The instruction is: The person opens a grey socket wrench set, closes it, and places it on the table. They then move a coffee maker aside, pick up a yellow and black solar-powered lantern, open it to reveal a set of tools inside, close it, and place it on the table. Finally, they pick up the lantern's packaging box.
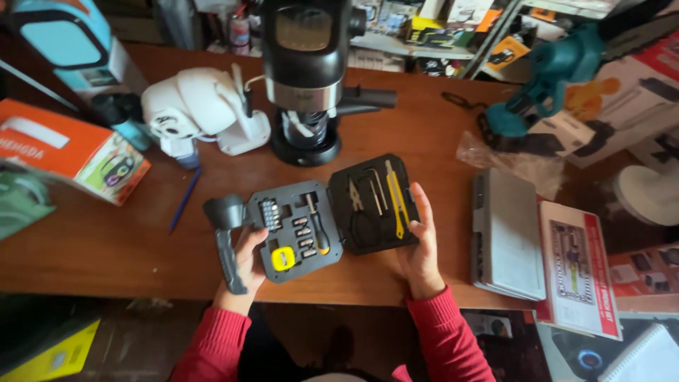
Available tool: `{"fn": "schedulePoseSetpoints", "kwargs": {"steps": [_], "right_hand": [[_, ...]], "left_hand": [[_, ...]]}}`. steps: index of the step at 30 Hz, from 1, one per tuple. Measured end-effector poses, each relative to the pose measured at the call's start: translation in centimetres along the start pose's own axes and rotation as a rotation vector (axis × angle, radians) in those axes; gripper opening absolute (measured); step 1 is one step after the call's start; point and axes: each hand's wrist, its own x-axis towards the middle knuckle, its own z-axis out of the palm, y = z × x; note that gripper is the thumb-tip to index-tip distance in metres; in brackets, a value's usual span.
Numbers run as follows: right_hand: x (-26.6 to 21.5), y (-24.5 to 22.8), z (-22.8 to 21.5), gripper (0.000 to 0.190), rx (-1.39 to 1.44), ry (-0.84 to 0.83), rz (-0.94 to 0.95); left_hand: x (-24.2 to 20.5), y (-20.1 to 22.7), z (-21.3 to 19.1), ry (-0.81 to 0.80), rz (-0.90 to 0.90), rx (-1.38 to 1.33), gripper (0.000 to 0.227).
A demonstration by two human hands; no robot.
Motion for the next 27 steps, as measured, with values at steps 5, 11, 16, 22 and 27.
{"fn": "schedulePoseSetpoints", "kwargs": {"steps": [5, 11, 16, 22, 27], "right_hand": [[-0.8, 0.9, 0.4, 0.076, -0.065, -0.002, -0.007], [-1.6, 1.4, 1.1, 0.075, -0.06, -0.035, -0.041], [-1.6, 1.2, 1.4, 0.081, -0.015, -0.081, -0.02], [-1.7, 1.8, 1.8, 0.086, -0.02, -0.145, -0.05], [-2.8, 1.1, 4.6, 0.088, -0.066, -0.2, -0.076]], "left_hand": [[1.7, -2.0, -3.7, -0.012, -0.056, -0.066, 0.047], [2.1, -2.2, -4.2, -0.017, -0.065, -0.091, 0.058], [2.9, -3.4, -5.3, -0.038, -0.062, -0.159, 0.067], [3.0, -3.2, -6.1, -0.056, -0.073, -0.158, 0.071], [3.6, -3.5, -7.1, -0.058, -0.085, -0.148, 0.07]]}}
